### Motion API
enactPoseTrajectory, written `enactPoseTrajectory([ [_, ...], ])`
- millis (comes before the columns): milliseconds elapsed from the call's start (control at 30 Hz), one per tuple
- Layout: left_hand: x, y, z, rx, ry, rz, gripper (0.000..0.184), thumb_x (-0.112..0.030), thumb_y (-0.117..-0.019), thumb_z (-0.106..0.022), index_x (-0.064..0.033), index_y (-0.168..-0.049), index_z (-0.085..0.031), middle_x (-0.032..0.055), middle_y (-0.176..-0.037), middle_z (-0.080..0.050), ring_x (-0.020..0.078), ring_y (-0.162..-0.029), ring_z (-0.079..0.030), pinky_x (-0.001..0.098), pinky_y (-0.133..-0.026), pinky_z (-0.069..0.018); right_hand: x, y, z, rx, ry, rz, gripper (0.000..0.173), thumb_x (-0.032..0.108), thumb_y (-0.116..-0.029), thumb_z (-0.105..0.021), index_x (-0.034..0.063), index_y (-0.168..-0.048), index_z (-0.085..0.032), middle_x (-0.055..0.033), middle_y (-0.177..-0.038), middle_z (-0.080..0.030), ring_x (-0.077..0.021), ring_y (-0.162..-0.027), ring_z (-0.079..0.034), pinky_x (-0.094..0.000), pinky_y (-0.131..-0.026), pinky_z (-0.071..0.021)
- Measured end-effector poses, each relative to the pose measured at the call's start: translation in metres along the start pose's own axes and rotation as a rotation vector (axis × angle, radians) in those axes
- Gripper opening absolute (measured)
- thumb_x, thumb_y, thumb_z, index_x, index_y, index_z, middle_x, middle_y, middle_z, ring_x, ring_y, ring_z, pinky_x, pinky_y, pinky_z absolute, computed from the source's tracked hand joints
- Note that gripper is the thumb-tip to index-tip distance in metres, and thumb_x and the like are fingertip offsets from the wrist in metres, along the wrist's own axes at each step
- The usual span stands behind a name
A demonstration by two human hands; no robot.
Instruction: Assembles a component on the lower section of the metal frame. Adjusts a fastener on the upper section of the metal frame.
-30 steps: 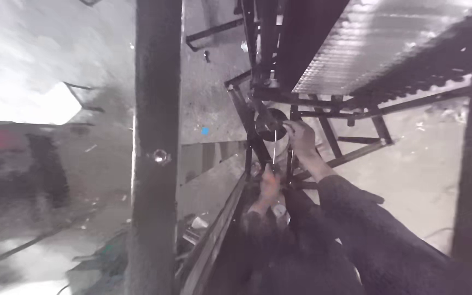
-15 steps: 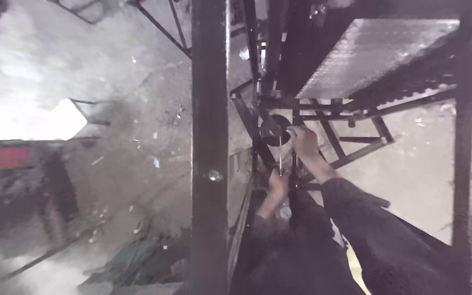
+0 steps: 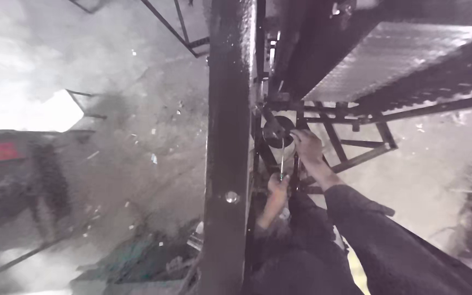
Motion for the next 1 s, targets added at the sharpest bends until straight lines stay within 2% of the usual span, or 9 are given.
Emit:
enactPoseTrajectory([
  [167, 0.034, 0.009, 0.011, -0.042, -0.452, 0.079, 0.045, -0.023, -0.1057, -0.058, 0.0024, -0.142, -0.049, 0.0237, -0.117, -0.067, 0.0329, -0.102, -0.07, 0.0495, -0.092, -0.0566, 0.003, 0.001, 0.004, 0.021, 0.016, 0.016, 0.022, 0.02, -0.1032, -0.061, 0.0101, -0.118, -0.075, -0.0149, -0.112, -0.074, -0.0348, -0.099, -0.073, -0.0535, -0.085, -0.0583],
  [300, 0.038, 0.011, 0.015, -0.129, -0.38, -0.018, 0.042, -0.026, -0.0978, -0.071, 0.0038, -0.126, -0.06, 0.0194, -0.105, -0.069, 0.0285, -0.093, -0.07, 0.0472, -0.086, -0.0587, 0.001, 0.003, 0.002, -0.024, 0.004, 0.063, 0.022, 0.019, -0.103, -0.062, 0.0091, -0.116, -0.076, -0.0162, -0.111, -0.075, -0.0366, -0.1, -0.073, -0.0546, -0.086, -0.0587],
  [367, 0.014, 0.003, 0.013, -0.262, -0.284, -0.226, 0.044, -0.025, -0.0943, -0.075, 0.0046, -0.124, -0.062, 0.0169, -0.103, -0.069, 0.0219, -0.093, -0.068, 0.0394, -0.087, -0.0568, 0.002, 0.003, 0.002, -0.014, 0.013, 0.065, 0.022, 0.02, -0.1034, -0.061, 0.0096, -0.116, -0.075, -0.0161, -0.11, -0.074, -0.036, -0.1, -0.073, -0.0548, -0.086, -0.0588],
  [433, -0.013, -0.014, 0.011, -0.392, -0.195, -0.417, 0.046, -0.017, -0.0946, -0.073, 0.0066, -0.132, -0.061, 0.0206, -0.115, -0.072, 0.0227, -0.105, -0.071, 0.0387, -0.097, -0.0563, 0.003, 0.001, 0.004, 0.038, 0.006, 0.055, 0.025, 0.022, -0.1051, -0.059, 0.0089, -0.12, -0.074, -0.0168, -0.112, -0.073, -0.0363, -0.102, -0.072, -0.055, -0.088, -0.0578],
  [567, -0.04, -0.055, 0.01, -0.536, 0.014, -0.38, 0.032, -0.018, -0.0991, -0.069, 0.0024, -0.122, -0.062, 0.015, -0.102, -0.07, 0.0197, -0.092, -0.07, 0.0378, -0.087, -0.0587, -0.001, -0.001, 0.001, -0.048, 0.0, 0.096, 0.022, 0.02, -0.1025, -0.063, 0.0073, -0.113, -0.076, -0.0153, -0.106, -0.075, -0.0343, -0.099, -0.073, -0.0518, -0.087, -0.0586],
  [633, -0.046, -0.07, 0.011, -0.584, 0.065, -0.378, 0.038, -0.022, -0.0999, -0.068, -0.0023, -0.132, -0.062, 0.0159, -0.112, -0.072, 0.0236, -0.1, -0.071, 0.0433, -0.091, -0.0579, -0.001, -0.002, 0.002, -0.047, -0.015, 0.096, 0.022, 0.02, -0.1024, -0.062, 0.0066, -0.113, -0.077, -0.0149, -0.106, -0.075, -0.0333, -0.099, -0.073, -0.0511, -0.089, -0.0586],
  [700, -0.05, -0.078, 0.013, -0.619, 0.066, -0.349, 0.035, -0.026, -0.1, -0.068, -0.003, -0.127, -0.065, 0.0172, -0.11, -0.071, 0.0269, -0.101, -0.069, 0.0473, -0.092, -0.056, -0.002, -0.002, 0.002, -0.047, -0.017, 0.093, 0.022, 0.02, -0.1024, -0.062, 0.0075, -0.112, -0.077, -0.0143, -0.105, -0.075, -0.0324, -0.099, -0.073, -0.0508, -0.087, -0.0586],
  [833, -0.045, -0.091, 0.011, -0.631, 0.111, -0.324, 0.035, -0.017, -0.0983, -0.069, -0.0033, -0.131, -0.062, 0.0188, -0.12, -0.069, 0.0288, -0.112, -0.066, 0.0482, -0.098, -0.0533, -0.003, -0.002, -0.001, -0.072, 0.002, 0.1, 0.021, 0.02, -0.1018, -0.063, 0.0084, -0.112, -0.078, -0.0143, -0.106, -0.076, -0.0334, -0.099, -0.074, -0.052, -0.085, -0.0587],
  [1000, -0.042, -0.098, 0.004, -0.663, 0.146, -0.287, 0.04, -0.014, -0.0987, -0.067, -0.0065, -0.137, -0.059, 0.0196, -0.125, -0.067, 0.0319, -0.116, -0.065, 0.0515, -0.1, -0.0518, -0.003, 0.0, 0.001, -0.017, 0.011, 0.077, 0.024, 0.022, -0.1035, -0.061, 0.0082, -0.116, -0.076, -0.0145, -0.11, -0.075, -0.0335, -0.103, -0.073, -0.0517, -0.091, -0.058],
])
Point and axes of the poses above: each hand's wrist, its own y-axis away from the middle knuckle, its own z-axis out of the back of the hand, x = y × z, the point moved 6 cm from there along -y, towards the middle knuckle
